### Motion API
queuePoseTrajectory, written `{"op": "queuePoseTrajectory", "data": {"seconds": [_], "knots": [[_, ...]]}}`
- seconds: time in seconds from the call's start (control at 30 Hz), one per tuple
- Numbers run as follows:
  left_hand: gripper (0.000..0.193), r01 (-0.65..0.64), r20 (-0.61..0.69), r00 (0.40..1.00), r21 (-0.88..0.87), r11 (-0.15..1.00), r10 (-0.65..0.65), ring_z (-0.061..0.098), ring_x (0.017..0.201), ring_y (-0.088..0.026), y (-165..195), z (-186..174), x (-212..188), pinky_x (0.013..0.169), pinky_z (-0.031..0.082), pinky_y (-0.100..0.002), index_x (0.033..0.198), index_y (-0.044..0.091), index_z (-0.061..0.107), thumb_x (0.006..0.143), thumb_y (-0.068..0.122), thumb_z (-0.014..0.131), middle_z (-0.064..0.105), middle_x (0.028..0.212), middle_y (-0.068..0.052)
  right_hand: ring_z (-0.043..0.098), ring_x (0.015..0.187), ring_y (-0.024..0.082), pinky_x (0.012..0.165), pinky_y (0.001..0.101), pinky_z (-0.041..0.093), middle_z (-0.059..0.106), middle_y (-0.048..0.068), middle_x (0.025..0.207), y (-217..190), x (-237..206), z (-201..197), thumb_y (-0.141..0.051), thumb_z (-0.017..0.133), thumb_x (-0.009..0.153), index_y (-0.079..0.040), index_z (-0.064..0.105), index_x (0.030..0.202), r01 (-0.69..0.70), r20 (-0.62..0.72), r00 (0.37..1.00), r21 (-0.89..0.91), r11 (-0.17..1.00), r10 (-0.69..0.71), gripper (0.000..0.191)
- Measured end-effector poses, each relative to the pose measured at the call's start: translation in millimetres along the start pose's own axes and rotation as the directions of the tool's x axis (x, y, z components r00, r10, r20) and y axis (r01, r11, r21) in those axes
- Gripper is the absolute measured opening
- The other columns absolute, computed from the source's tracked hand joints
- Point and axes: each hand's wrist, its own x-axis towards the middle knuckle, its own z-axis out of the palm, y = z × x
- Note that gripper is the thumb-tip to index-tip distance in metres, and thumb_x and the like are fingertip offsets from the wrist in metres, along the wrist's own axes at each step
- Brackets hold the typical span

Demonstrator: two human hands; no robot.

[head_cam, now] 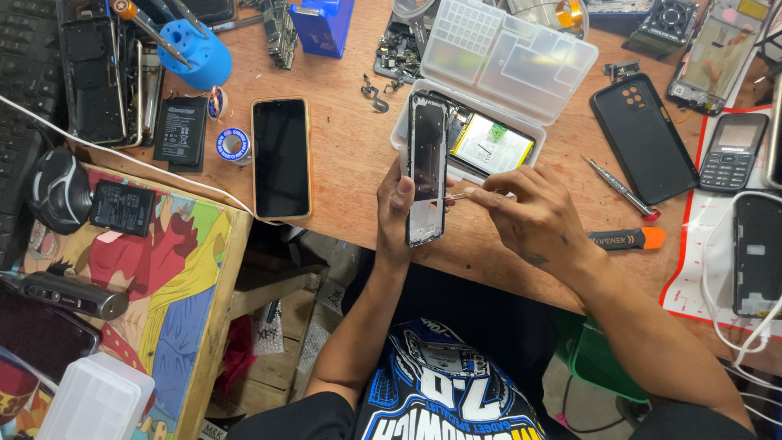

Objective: The person uses a metal spudger to carefully pry and separate the screen assembly from the smartphone frame along the edges. The person rotates the device to access different sides while working on the disassembly.

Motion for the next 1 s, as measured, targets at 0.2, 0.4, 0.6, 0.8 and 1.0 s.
{"op": "queuePoseTrajectory", "data": {"seconds": [0.2, 0.4, 0.6, 0.8, 1.0], "knots": [[0.062, -0.011, -0.009, 1.0, 0.025, 1.0, 0.012, 0.076, 0.086, -0.021, 1, 1, 1, 0.079, 0.067, -0.035, 0.134, -0.004, 0.056, 0.107, 0.051, 0.051, 0.074, 0.102, -0.02, 0.063, 0.087, 0.023, 0.077, 0.0401, 0.05, 0.069, 0.005, 0.102, -4, 5, -5, -0.002, 0.074, 0.086, -0.015, 0.074, 0.119, 0.026, 0.011, 1.0, -0.06, 0.998, -0.025, 0.035], [0.058, -0.013, 0.002, 1.0, 0.025, 1.0, 0.013, 0.076, 0.085, -0.022, 1, 2, -1, 0.077, 0.067, -0.035, 0.13, -0.005, 0.06, 0.108, 0.048, 0.048, 0.074, 0.104, -0.021, 0.063, 0.09, 0.024, 0.079, 0.0398, 0.05, 0.068, 0.006, 0.103, -7, 8, -10, 0.0, 0.072, 0.084, -0.014, 0.072, 0.118, 0.01, 0.05, 0.999, -0.044, 0.999, -0.008, 0.037], [0.061, 0.06, 0.023, 0.998, -0.056, 0.997, -0.059, 0.075, 0.085, -0.023, 6, 0, -4, 0.074, 0.066, -0.035, 0.132, -0.007, 0.059, 0.11, 0.047, 0.041, 0.074, 0.107, -0.023, 0.061, 0.091, 0.026, 0.08, 0.0409, 0.051, 0.066, 0.006, 0.096, -3, 11, -10, 0.008, 0.064, 0.079, -0.015, 0.072, 0.125, 0.001, 0.111, 0.994, -0.012, 1.0, 0.001, 0.053], [0.062, 0.102, 0.021, 0.995, -0.146, 0.984, -0.1, 0.075, 0.09, -0.029, 3, -2, -2, 0.075, 0.067, -0.039, 0.135, -0.009, 0.054, 0.11, 0.046, 0.039, 0.071, 0.108, -0.027, 0.063, 0.083, 0.029, 0.074, 0.0421, 0.053, 0.066, 0.009, 0.094, -2, 10, -10, 0.004, 0.066, 0.087, -0.01, 0.07, 0.123, -0.051, 0.166, 0.986, 0.086, 0.995, 0.036, 0.039], [0.06, 0.057, 0.049, 0.998, -0.178, 0.982, -0.049, 0.075, 0.096, -0.029, -4, -4, 0, 0.078, 0.068, -0.039, 0.137, -0.006, 0.051, 0.11, 0.044, 0.034, 0.071, 0.108, -0.026, 0.068, 0.088, 0.03, 0.074, 0.0394, 0.058, 0.066, 0.015, 0.104, -6, 9, -8, -0.005, 0.071, 0.089, -0.007, 0.069, 0.113, -0.137, 0.13, 0.985, 0.208, 0.969, 0.111, 0.024]]}}
